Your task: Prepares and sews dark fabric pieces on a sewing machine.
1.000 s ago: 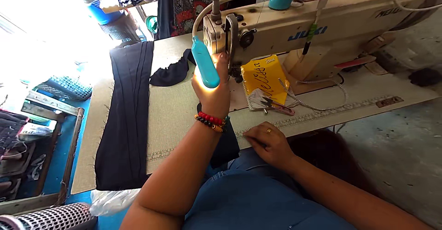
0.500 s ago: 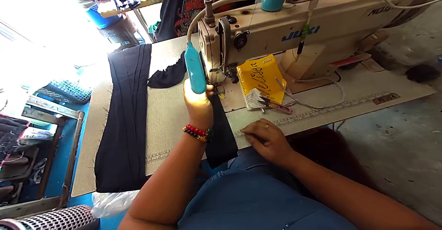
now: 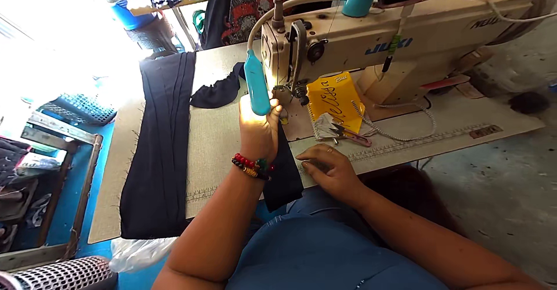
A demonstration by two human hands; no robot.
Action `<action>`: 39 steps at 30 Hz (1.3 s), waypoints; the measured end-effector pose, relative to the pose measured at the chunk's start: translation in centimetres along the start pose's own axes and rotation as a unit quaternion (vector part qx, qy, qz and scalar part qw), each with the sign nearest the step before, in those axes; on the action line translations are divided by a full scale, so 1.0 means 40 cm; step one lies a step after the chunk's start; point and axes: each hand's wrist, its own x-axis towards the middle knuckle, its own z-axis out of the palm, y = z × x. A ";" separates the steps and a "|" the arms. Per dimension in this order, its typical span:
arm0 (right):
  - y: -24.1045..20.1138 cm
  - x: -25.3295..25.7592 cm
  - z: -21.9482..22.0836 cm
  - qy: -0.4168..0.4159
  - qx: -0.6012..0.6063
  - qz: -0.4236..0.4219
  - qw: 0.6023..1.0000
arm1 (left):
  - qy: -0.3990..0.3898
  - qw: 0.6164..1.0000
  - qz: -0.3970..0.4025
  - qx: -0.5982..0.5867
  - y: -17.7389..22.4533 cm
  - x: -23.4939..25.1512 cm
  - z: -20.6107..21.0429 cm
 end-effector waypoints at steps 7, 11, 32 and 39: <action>0.001 -0.002 0.008 -0.009 0.030 0.035 0.999 | 0.027 0.981 -0.072 -0.177 0.040 0.031 0.013; 0.003 -0.011 0.017 -0.019 0.042 0.052 0.998 | 0.020 0.978 -0.085 -0.190 0.061 0.043 0.005; -0.008 0.028 -0.001 -0.029 0.070 0.054 0.996 | -0.060 0.990 -0.031 0.121 0.042 0.058 -0.037; 0.012 0.007 0.011 -0.039 0.059 0.080 0.994 | -0.067 0.994 -0.053 -0.066 0.040 0.062 -0.040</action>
